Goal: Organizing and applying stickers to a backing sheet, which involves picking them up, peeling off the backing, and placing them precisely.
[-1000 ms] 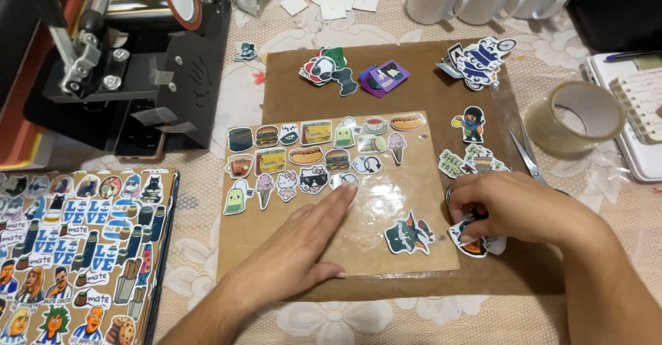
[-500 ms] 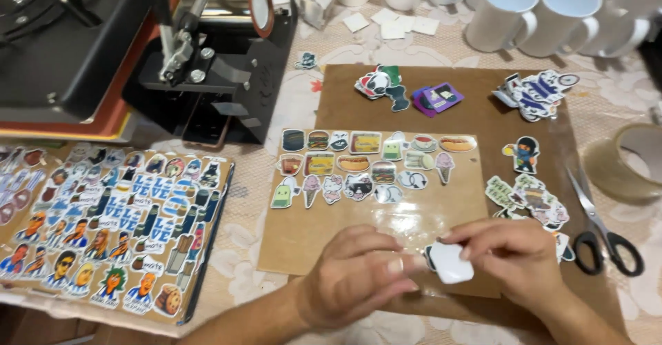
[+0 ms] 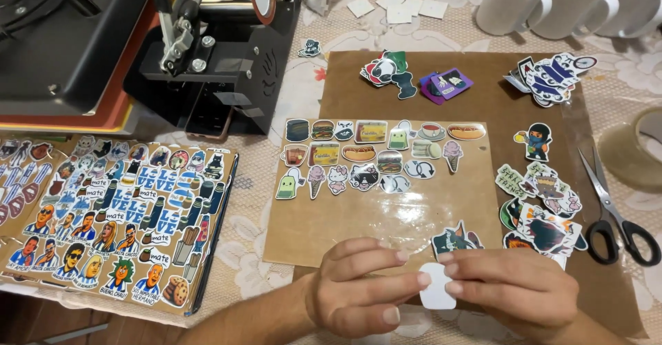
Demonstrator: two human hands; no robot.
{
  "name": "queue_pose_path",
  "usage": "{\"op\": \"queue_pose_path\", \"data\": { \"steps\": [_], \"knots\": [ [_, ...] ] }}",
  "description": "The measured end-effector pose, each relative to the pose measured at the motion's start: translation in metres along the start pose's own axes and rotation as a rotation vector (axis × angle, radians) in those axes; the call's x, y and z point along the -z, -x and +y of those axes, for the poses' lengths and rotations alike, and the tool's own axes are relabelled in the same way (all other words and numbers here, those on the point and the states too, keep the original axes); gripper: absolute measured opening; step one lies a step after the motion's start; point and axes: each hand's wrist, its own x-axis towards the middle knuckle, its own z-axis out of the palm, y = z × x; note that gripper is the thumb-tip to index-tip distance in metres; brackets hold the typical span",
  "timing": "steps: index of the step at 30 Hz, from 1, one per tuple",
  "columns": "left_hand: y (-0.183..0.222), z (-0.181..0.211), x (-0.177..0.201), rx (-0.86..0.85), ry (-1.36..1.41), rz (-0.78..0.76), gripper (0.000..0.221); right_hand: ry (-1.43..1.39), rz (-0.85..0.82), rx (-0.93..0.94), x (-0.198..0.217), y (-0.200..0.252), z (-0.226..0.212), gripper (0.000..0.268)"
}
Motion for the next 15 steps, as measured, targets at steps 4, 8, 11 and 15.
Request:
{"op": "queue_pose_path", "data": {
  "steps": [4,8,11,15],
  "knots": [
    [0.0027,0.0039,0.0031,-0.017,0.056,-0.042,0.031,-0.052,-0.059,-0.021,0.002,-0.0043,-0.003,0.012],
    [0.0032,0.0041,0.003,-0.027,0.081,-0.09,0.029,-0.061,-0.084,-0.044,0.0017,-0.0059,-0.0044,0.012],
    [0.0021,0.0042,0.0016,-0.017,0.097,-0.074,0.024,-0.063,-0.068,-0.033,0.0,-0.0054,-0.0036,0.013],
    [0.0015,0.0044,0.0002,-0.017,0.115,-0.064,0.023,-0.071,-0.087,-0.045,0.0011,-0.0026,-0.0015,0.012]
  ]
}}
